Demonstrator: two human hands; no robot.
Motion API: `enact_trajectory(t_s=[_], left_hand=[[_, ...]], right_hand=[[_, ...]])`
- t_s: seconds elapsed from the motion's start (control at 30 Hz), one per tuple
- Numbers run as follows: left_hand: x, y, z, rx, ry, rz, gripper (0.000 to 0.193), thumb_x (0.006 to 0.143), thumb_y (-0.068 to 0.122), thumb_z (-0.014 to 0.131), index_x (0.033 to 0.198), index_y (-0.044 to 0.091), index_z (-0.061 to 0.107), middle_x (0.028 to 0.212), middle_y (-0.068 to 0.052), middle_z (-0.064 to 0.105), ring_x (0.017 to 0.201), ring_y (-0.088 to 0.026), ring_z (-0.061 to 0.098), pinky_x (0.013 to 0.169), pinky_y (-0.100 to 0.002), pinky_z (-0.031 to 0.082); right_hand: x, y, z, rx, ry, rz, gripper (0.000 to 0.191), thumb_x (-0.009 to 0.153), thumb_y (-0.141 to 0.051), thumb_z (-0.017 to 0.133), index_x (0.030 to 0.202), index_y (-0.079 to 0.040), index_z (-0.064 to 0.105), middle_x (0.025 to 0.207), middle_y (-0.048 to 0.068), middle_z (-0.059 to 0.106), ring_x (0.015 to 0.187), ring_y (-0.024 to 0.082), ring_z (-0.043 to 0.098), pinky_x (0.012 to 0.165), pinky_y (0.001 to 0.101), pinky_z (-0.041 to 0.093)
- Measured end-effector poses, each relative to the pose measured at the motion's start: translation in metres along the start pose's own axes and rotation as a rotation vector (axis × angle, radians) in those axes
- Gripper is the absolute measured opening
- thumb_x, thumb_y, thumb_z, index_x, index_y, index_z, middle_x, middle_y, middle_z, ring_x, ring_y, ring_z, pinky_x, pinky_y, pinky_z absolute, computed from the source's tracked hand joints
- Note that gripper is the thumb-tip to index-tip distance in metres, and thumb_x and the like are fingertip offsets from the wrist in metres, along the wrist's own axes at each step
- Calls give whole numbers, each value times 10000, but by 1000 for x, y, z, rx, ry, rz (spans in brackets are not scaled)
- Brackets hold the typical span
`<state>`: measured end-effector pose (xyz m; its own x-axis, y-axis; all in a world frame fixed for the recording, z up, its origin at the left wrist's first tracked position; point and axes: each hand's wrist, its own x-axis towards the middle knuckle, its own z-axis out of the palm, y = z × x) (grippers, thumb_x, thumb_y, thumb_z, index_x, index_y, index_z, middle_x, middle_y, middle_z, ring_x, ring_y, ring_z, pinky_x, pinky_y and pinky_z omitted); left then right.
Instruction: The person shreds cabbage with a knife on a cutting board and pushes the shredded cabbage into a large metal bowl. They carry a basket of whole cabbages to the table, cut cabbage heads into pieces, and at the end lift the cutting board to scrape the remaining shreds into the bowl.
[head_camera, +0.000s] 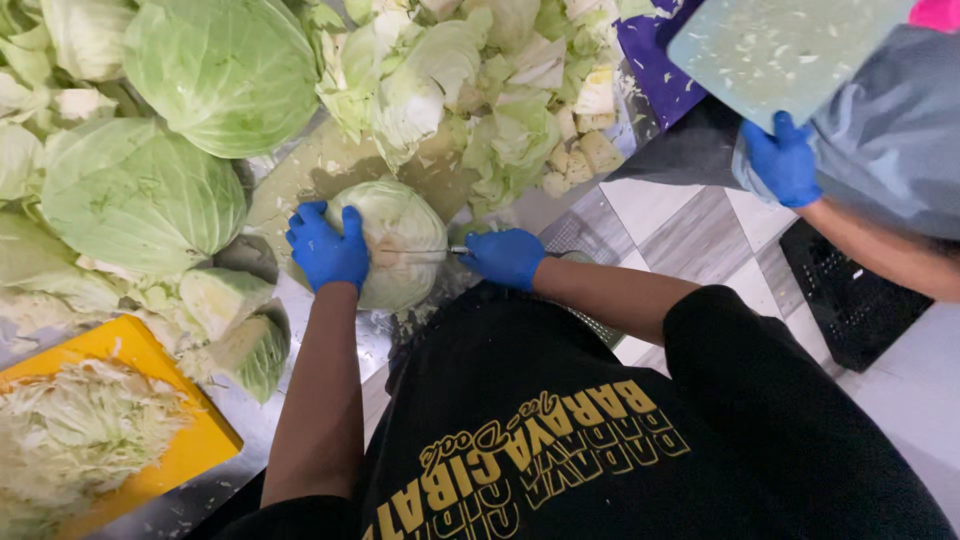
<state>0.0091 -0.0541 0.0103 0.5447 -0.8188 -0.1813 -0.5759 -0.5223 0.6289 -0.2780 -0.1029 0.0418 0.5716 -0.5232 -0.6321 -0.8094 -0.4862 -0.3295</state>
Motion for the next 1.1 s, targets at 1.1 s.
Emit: enact_trajectory(t_s=[1.1], left_hand=[[-100,50,-49,-44,375,245,720,911,421,703,1540,140,496,1406,-206,587,1239,-403,612,1002,-486,542]], right_hand=[[7,-161,-173,-708,-166,-227,335,941,-320,541,1022,-78,757,1015,232,738,937,422,713,833,523,554]])
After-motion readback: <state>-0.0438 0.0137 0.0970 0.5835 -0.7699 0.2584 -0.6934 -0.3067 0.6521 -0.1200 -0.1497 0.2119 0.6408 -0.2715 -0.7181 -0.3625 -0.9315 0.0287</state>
